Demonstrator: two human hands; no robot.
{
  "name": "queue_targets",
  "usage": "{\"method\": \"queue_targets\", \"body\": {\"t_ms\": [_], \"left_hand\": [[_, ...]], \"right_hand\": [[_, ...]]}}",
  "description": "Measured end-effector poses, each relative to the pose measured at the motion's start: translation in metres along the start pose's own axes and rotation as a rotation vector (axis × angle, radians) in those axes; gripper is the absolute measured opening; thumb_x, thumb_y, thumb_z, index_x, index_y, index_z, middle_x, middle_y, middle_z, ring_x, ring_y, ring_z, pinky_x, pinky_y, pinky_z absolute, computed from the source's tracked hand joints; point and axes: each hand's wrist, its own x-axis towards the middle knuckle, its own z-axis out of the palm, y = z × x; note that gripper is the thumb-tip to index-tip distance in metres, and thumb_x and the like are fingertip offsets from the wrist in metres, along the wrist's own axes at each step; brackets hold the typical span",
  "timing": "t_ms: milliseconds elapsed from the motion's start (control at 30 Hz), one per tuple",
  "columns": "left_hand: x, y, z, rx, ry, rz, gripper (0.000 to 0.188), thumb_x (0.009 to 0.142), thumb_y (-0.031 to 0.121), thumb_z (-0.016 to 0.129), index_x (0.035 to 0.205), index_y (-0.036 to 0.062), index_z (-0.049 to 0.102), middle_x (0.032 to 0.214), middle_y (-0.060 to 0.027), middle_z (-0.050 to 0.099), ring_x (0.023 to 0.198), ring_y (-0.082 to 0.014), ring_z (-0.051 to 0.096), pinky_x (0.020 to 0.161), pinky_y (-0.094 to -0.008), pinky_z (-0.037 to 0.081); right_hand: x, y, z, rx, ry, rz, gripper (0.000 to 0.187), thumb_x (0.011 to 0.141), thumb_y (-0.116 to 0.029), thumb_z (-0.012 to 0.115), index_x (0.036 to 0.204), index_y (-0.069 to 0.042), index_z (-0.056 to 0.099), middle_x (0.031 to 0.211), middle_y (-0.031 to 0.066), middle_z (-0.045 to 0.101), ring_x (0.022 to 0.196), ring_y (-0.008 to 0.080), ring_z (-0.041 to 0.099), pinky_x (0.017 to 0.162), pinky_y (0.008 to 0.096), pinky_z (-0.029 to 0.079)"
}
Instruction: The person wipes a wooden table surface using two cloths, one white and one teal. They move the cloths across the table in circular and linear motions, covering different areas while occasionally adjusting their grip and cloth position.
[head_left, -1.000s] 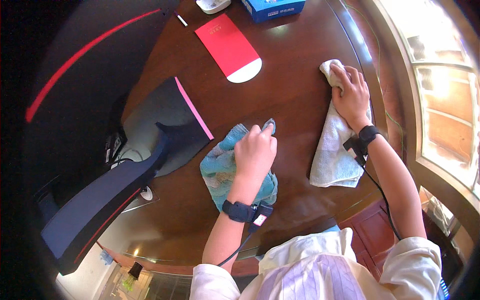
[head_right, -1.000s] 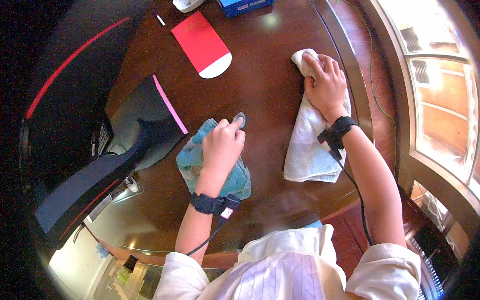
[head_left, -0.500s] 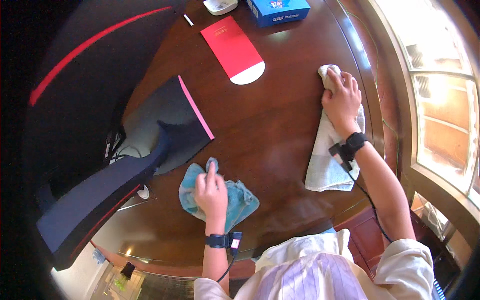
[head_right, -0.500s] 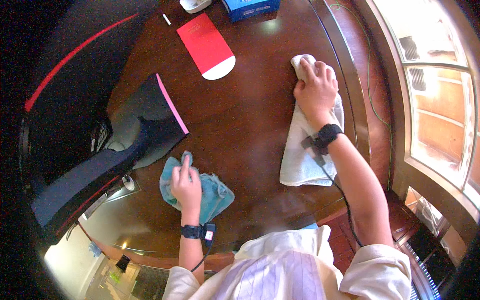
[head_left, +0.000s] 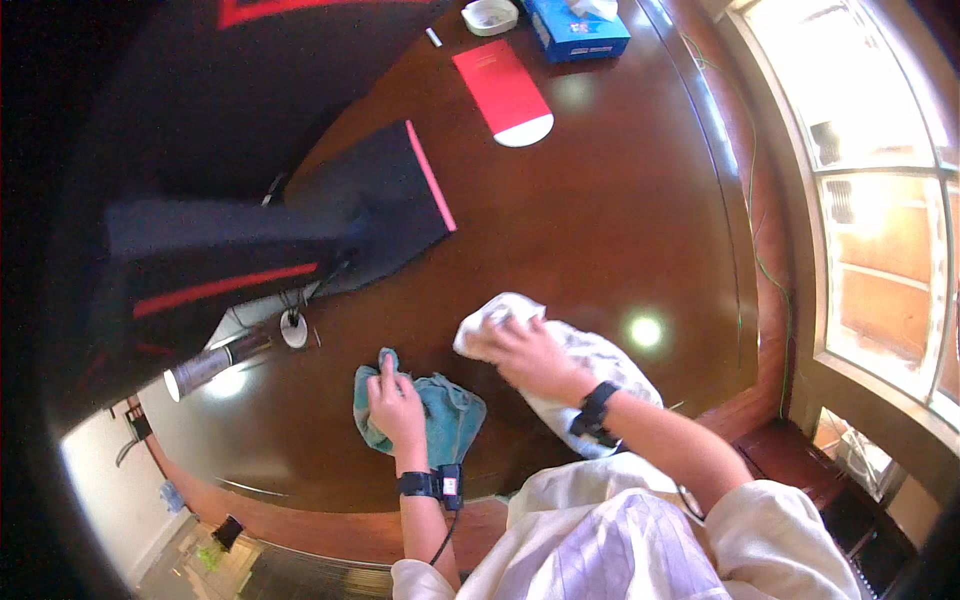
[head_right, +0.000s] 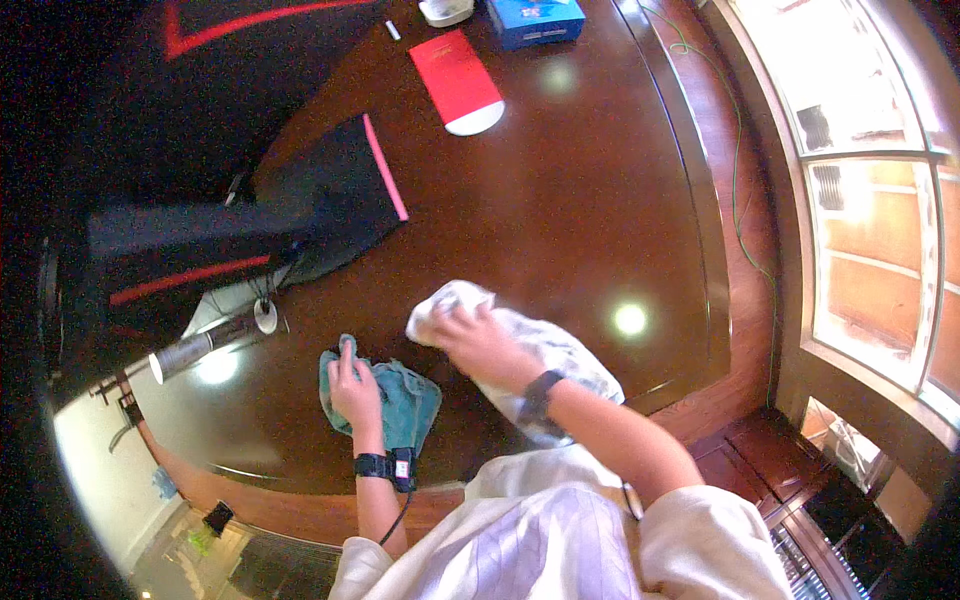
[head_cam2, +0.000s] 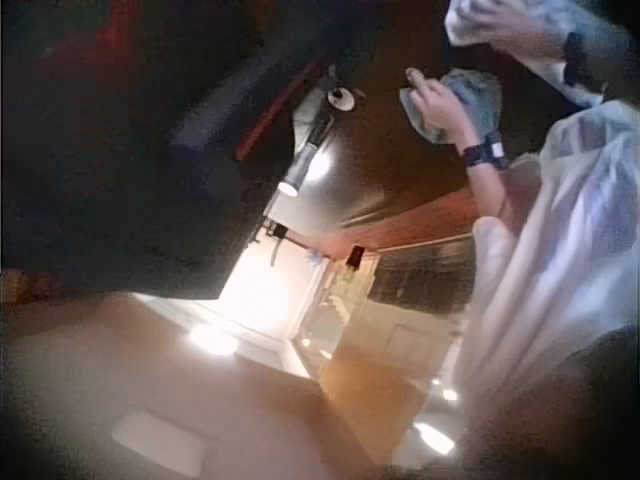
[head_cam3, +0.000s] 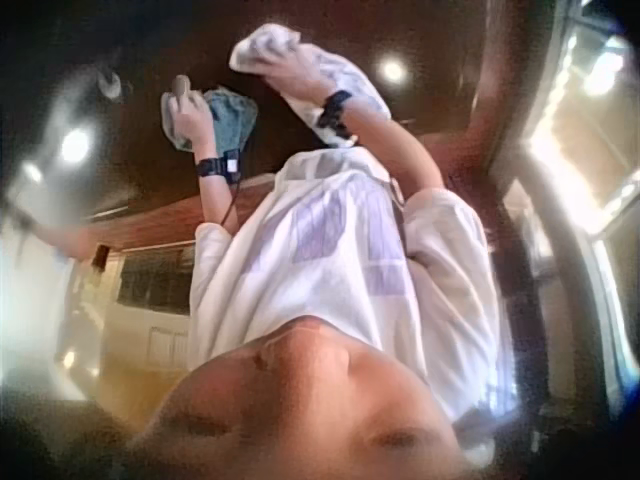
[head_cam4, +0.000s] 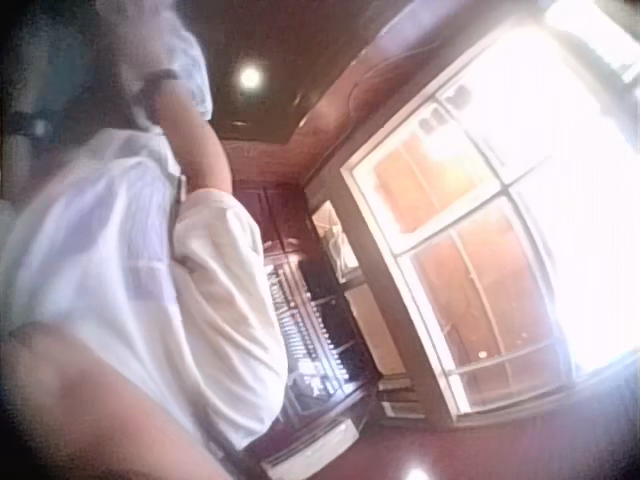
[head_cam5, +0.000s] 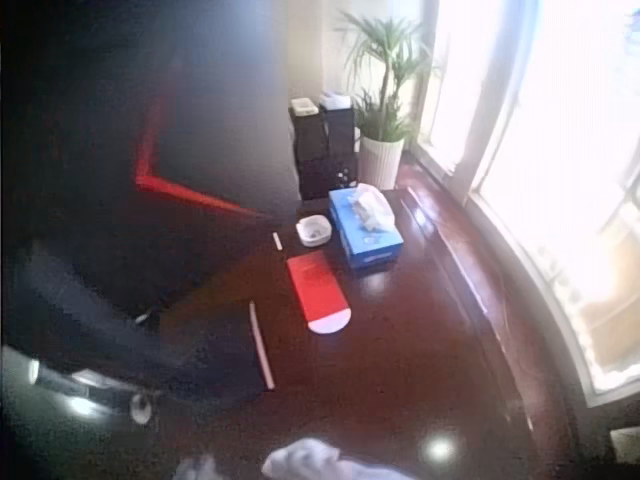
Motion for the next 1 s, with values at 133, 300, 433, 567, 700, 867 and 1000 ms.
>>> {"method": "queue_targets", "body": {"t_ms": [133,300,433,567,700,867,1000], "left_hand": [[-0.034,-0.080,-0.023,0.101,0.061,-0.088,0.033,0.088,0.006,0.059,0.119,0.0123,0.070,0.092,-0.0136,0.060,0.083,-0.0343,0.061,0.073,-0.0443,0.052],[-0.055,-0.178,-0.051,0.150,0.079,-0.315,0.034,0.091,0.009,0.058,0.123,0.0122,0.067,0.095,-0.0147,0.060,0.086,-0.0357,0.063,0.074,-0.0457,0.052],[-0.056,-0.230,-0.055,0.083,0.144,-0.382,0.033,0.094,0.013,0.057,0.125,0.0116,0.066,0.100,-0.0143,0.063,0.089,-0.0364,0.065,0.075,-0.0458,0.053],[-0.042,-0.264,-0.058,0.060,0.218,-0.328,0.032,0.092,0.009,0.059,0.122,0.0118,0.068,0.099,-0.0135,0.064,0.088,-0.0355,0.066,0.074,-0.0434,0.054],[-0.030,-0.277,-0.056,0.083,0.244,-0.237,0.031,0.090,0.005,0.060,0.119,0.0116,0.069,0.094,-0.0116,0.063,0.083,-0.0332,0.066,0.069,-0.0418,0.054],[-0.027,-0.282,-0.050,-0.006,0.281,-0.192,0.032,0.088,0.002,0.060,0.116,0.0117,0.070,0.089,-0.0099,0.062,0.075,-0.0305,0.064,0.064,-0.0407,0.053],[-0.023,-0.284,-0.051,-0.027,0.286,-0.133,0.032,0.087,0.000,0.060,0.115,0.0108,0.071,0.089,-0.0092,0.062,0.075,-0.0295,0.064,0.064,-0.0398,0.052]], "right_hand": [[-0.072,0.058,-0.022,-0.053,0.056,0.401,0.063,0.084,-0.014,0.060,0.145,-0.018,0.046,0.137,0.0134,0.049,0.129,0.0321,0.044,0.104,0.0522,0.037],[-0.162,0.102,-0.041,-0.094,0.359,1.162,0.068,0.089,-0.027,0.061,0.149,-0.008,0.037,0.144,0.0174,0.047,0.129,0.0379,0.044,0.107,0.0502,0.038],[-0.187,0.121,-0.019,-0.138,0.380,1.404,0.067,0.090,-0.030,0.059,0.150,-0.009,0.036,0.142,0.0176,0.049,0.126,0.0401,0.046,0.107,0.0471,0.040],[-0.148,0.165,-0.020,-0.277,0.280,1.276,0.055,0.093,-0.025,0.054,0.147,-0.016,0.044,0.136,0.0177,0.051,0.125,0.0392,0.049,0.106,0.0479,0.041],[-0.034,0.214,-0.048,-0.195,0.277,1.005,0.050,0.094,-0.023,0.054,0.143,-0.016,0.049,0.127,0.0185,0.057,0.117,0.0378,0.056,0.102,0.0470,0.045],[0.107,0.133,-0.015,-0.206,0.391,0.529,0.044,0.085,-0.017,0.063,0.129,-0.019,0.063,0.130,0.0137,0.055,0.118,0.0363,0.054,0.097,0.0461,0.050],[0.093,0.010,0.005,-0.119,0.355,0.550,0.054,0.082,-0.014,0.065,0.136,-0.019,0.056,0.137,0.0186,0.049,0.126,0.0408,0.047,0.103,0.0486,0.045]]}}
